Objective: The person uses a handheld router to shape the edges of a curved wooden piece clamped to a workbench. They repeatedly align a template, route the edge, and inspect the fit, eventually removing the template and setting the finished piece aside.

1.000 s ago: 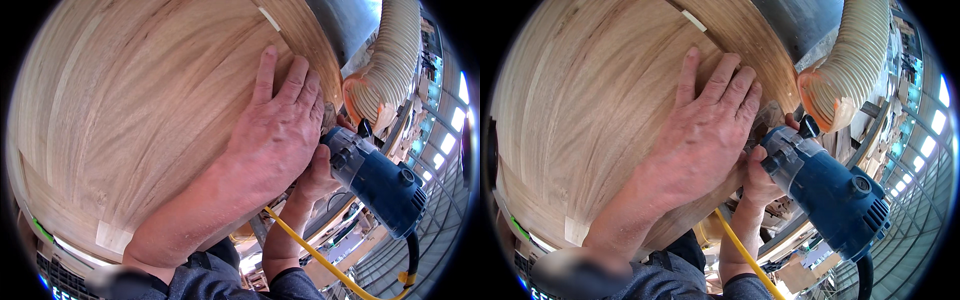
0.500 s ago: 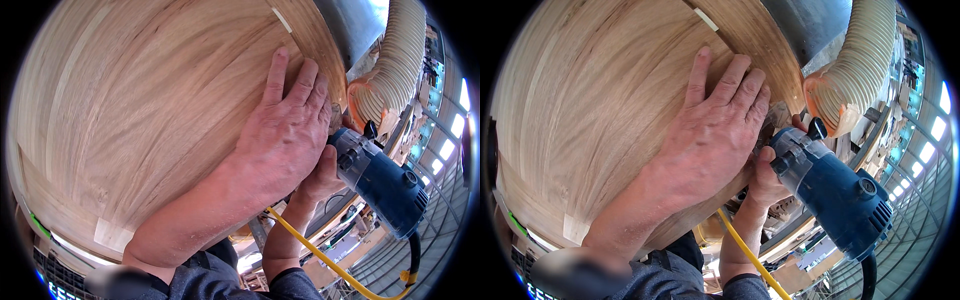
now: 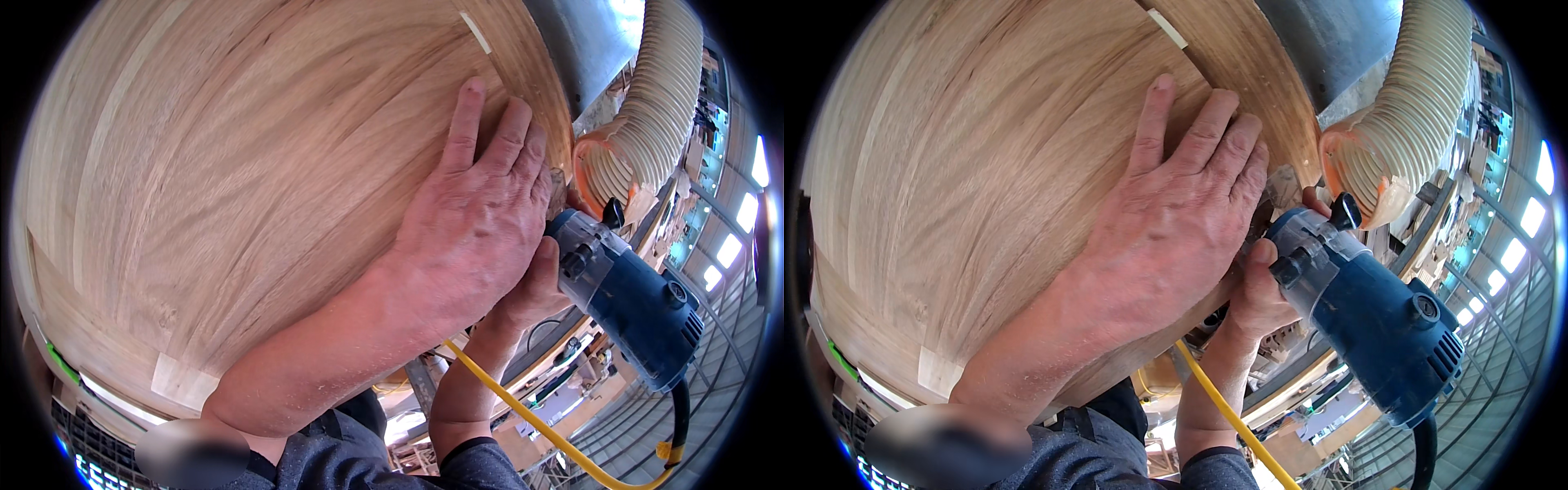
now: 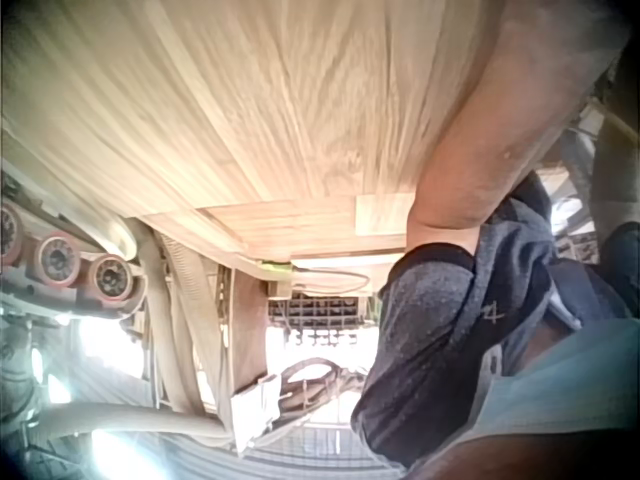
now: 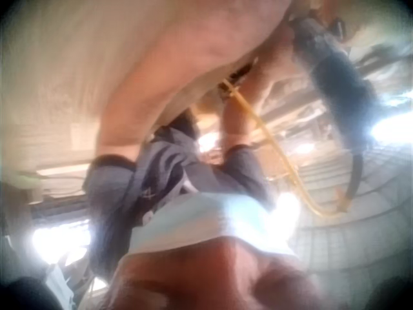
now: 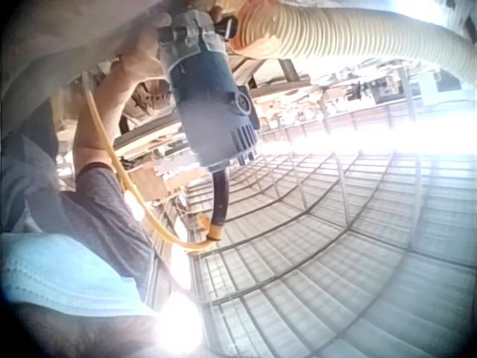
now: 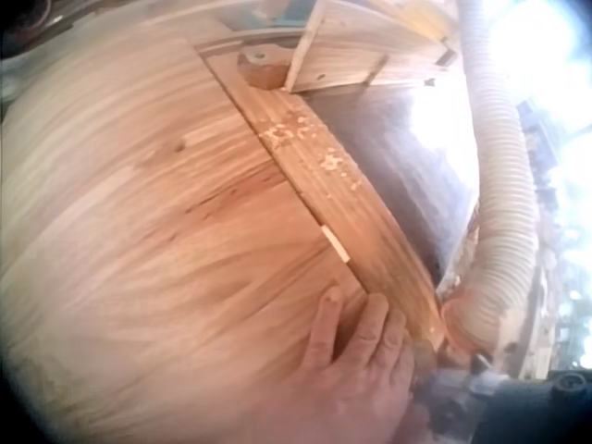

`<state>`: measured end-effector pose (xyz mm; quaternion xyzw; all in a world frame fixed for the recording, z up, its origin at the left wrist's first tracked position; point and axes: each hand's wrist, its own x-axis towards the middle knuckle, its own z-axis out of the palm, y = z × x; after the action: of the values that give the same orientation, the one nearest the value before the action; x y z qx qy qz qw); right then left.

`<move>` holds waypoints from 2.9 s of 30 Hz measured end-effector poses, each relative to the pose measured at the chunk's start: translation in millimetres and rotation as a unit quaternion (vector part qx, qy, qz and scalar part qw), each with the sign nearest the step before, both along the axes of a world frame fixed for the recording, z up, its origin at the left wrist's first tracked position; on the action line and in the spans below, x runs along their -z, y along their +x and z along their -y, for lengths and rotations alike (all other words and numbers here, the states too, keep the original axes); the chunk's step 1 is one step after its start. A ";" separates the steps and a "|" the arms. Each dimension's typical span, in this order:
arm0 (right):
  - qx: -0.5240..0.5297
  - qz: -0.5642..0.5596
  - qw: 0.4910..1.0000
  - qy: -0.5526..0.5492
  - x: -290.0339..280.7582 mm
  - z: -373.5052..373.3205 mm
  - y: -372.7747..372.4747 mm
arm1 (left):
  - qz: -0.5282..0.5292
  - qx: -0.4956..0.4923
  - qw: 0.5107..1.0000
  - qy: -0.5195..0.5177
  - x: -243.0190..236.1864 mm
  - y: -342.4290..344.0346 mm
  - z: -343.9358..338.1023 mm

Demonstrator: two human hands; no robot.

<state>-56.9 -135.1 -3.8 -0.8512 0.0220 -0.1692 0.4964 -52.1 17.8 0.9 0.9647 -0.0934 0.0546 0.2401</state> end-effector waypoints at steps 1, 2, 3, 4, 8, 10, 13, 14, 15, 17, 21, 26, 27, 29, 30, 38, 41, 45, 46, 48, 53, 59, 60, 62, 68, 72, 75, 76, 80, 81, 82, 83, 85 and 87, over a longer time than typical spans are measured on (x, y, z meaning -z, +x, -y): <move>0.001 0.002 1.000 0.001 0.2 0.2 0.2 | -0.003 0.000 1.000 -0.003 -0.8 0.0 -0.1; 0.001 0.004 1.000 0.001 0.8 0.4 0.4 | -0.002 -0.002 1.000 -0.004 -0.9 -0.2 0.1; 0.002 0.006 1.000 0.002 1.8 0.6 0.5 | -0.002 -0.003 1.000 -0.006 -0.1 -0.4 0.7; 0.005 0.005 1.000 0.001 2.2 0.3 0.3 | -0.002 -0.005 1.000 -0.007 0.7 -0.7 1.1; 0.007 -0.006 1.000 0.006 1.1 -0.8 0.6 | 0.000 -0.004 1.000 0.000 0.8 -1.1 0.8; 0.006 -0.007 1.000 0.006 1.0 0.1 0.8 | -0.003 -0.007 1.000 -0.010 0.0 -1.0 1.4; 0.004 0.000 1.000 -0.004 1.0 1.1 1.7 | -0.003 -0.007 1.000 -0.004 1.2 -1.2 2.0; 0.002 -0.001 1.000 -0.006 0.3 1.5 2.3 | -0.003 -0.008 1.000 -0.003 0.7 -1.1 1.8; 0.000 -0.002 1.000 -0.009 -0.5 1.5 2.6 | -0.003 -0.008 1.000 -0.002 -0.3 -1.0 1.8; 0.000 0.002 1.000 -0.006 -2.7 -1.8 2.8 | -0.001 -0.008 1.000 -0.001 -0.5 -1.3 1.9; -0.002 0.012 1.000 0.018 0.3 -4.8 3.6 | 0.003 -0.009 1.000 0.005 2.1 -1.5 2.1; -0.002 0.014 1.000 0.017 -1.0 -2.7 4.7 | 0.009 -0.007 1.000 0.003 1.5 -1.9 3.6; -0.005 0.015 1.000 0.019 -0.3 -3.2 5.4 | 0.008 -0.010 1.000 0.002 2.1 -1.9 3.6; -0.009 0.017 1.000 0.014 -0.4 -3.8 6.7 | 0.008 -0.014 1.000 0.001 2.8 -1.9 3.7; -0.010 0.019 1.000 0.011 -1.1 -3.7 6.8 | 0.007 -0.014 1.000 0.001 2.8 -1.9 4.1; -0.009 0.001 1.000 -0.004 -2.1 -1.9 7.7 | 0.001 -0.009 1.000 0.004 2.5 -2.2 4.4; -0.010 0.000 1.000 0.011 -0.3 -3.2 8.8 | 0.002 -0.012 1.000 0.004 3.2 -2.6 4.8; -0.018 0.011 1.000 0.021 -0.7 -3.5 10.1 | 0.001 -0.016 1.000 0.000 2.1 -2.1 5.0; -0.017 0.009 1.000 0.022 -1.2 -2.7 10.0 | 0.001 -0.017 1.000 -0.001 1.5 -1.5 5.4; -0.017 0.005 1.000 0.024 -1.0 -1.3 9.7 | 0.001 -0.021 1.000 -0.010 1.5 -0.9 5.8; -0.019 -0.006 0.999 0.032 -2.5 -2.9 10.5 | 0.005 -0.027 1.000 -0.009 2.7 -0.8 6.3; -0.015 -0.007 0.999 0.051 -0.1 -3.9 12.2 | 0.001 -0.020 1.000 -0.016 2.0 -1.4 5.5; -0.012 -0.012 0.998 0.053 -0.5 -4.3 12.1 | -0.001 -0.019 1.000 -0.016 1.9 -1.6 5.1; -0.018 -0.011 0.999 0.046 -0.7 -2.0 12.5 | -0.003 -0.017 1.000 -0.012 1.5 -1.7 4.7; -0.032 -0.010 0.998 0.061 -0.7 -2.1 15.0 | -0.013 -0.004 1.000 -0.007 0.0 -0.9 6.6; -0.033 -0.020 0.998 0.045 0.3 -3.0 15.1 | -0.020 -0.004 1.000 -0.012 -2.7 -3.3 1.2; -0.035 -0.024 0.999 0.033 -3.2 -4.8 18.4 | -0.019 -0.006 1.000 -0.024 -1.0 -1.9 3.1; -0.032 -0.024 0.998 0.041 -3.6 -6.7 18.9 | -0.019 -0.007 0.999 -0.033 0.1 -1.3 3.5; -0.025 -0.017 0.998 0.052 -3.4 -8.6 19.7 | -0.015 -0.012 0.999 -0.045 -1.2 0.0 4.3; -0.024 -0.015 0.998 0.050 -2.7 -7.5 20.0 | -0.012 -0.013 0.999 -0.045 -0.8 -0.3 4.8; -0.027 -0.017 0.998 0.051 -2.7 -6.4 20.2 | -0.009 -0.014 0.999 -0.045 -0.4 -0.4 5.3; -0.028 -0.019 0.998 0.053 -2.9 -5.2 20.4 | -0.006 -0.016 0.999 -0.050 -0.3 -0.3 5.9; -0.037 -0.026 0.997 0.056 -2.6 -5.0 20.7 | -0.002 -0.023 0.998 -0.057 0.9 -0.5 6.4; -0.047 -0.033 0.997 0.057 -4.2 -5.4 20.9 | -0.005 -0.031 0.998 -0.052 0.5 0.2 6.9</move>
<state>-36.0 -129.7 0.4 -0.8267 0.0077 -0.1158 0.5505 -51.9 10.9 0.4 0.9535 -0.0592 0.0619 0.2889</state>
